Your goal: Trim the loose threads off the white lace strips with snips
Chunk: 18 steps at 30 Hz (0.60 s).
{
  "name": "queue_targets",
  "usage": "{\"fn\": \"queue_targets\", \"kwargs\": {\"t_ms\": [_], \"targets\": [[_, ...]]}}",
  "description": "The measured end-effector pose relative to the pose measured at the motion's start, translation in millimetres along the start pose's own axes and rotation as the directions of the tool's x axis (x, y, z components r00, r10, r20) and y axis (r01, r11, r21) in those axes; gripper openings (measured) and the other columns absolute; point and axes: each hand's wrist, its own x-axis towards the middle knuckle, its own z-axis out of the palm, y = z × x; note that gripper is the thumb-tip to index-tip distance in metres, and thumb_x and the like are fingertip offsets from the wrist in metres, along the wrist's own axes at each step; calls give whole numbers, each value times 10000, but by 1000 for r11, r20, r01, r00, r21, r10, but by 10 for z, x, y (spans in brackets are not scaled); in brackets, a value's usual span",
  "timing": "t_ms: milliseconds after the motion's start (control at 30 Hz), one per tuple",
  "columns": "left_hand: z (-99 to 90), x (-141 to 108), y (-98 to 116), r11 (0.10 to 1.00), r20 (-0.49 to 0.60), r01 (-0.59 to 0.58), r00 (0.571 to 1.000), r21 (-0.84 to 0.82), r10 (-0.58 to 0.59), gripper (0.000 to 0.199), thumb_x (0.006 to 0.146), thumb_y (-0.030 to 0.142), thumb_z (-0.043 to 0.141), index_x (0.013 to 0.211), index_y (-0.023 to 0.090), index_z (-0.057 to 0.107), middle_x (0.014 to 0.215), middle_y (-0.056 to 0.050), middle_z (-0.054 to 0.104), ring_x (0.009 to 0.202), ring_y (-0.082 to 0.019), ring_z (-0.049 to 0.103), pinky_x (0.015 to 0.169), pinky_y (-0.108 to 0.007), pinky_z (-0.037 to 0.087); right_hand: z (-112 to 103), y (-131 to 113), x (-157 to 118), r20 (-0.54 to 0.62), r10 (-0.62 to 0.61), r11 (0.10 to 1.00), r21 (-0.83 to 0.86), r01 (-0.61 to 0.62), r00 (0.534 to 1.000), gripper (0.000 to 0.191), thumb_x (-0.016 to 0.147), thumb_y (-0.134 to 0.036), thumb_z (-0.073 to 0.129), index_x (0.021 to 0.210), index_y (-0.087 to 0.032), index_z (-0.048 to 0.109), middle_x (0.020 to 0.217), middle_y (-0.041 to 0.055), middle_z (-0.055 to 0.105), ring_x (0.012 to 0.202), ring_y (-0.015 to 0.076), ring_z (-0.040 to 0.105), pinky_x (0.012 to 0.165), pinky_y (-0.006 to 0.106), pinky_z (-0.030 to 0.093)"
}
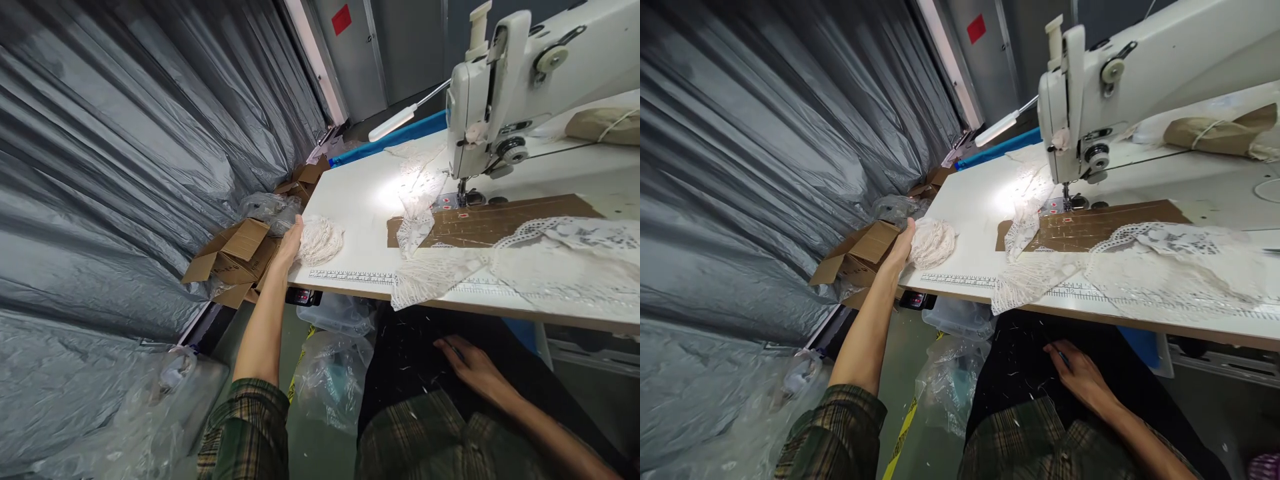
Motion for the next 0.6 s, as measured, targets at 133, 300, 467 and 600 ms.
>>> {"fn": "queue_targets", "kwargs": {"t_ms": [133,300,467,600], "targets": [[150,-24,263,984,120,-67,992,167,47,852,892,797,334,1436,179,554,1516,-150,514,1444,-337,436,1177,-423,322,14,-19,-21,-38,-15,999,-36,14,999,409,923,-500,422,944,-233,730,1063,91,751,1028,301,702,955,439,525],[283,-43,425,910,214,-215,966,356,145,698,870,680,543,1369,196,612,1434,-157,599,1356,-362,526,1118,-435,398,-7,-90,-46,-6,-47,997,-64,47,999,422,950,-478,377,906,-228,714,1052,100,737,983,286,705,905,424,534],[379,-254,382,851,-229,-426,835,308,500,455,920,491,569,1209,154,670,1393,-184,584,1370,-297,488,1158,-415,359,-41,-170,-58,-29,-52,997,-55,50,998,401,959,-437,371,901,-221,704,981,98,730,922,266,700,871,407,535],[521,-986,311,829,-398,-521,730,203,556,311,941,440,543,948,169,696,962,-87,717,860,-188,662,824,-321,517,-60,-196,-96,-64,-81,997,12,82,995,389,969,-435,387,924,-214,704,996,93,728,919,248,699,884,392,536]]}}
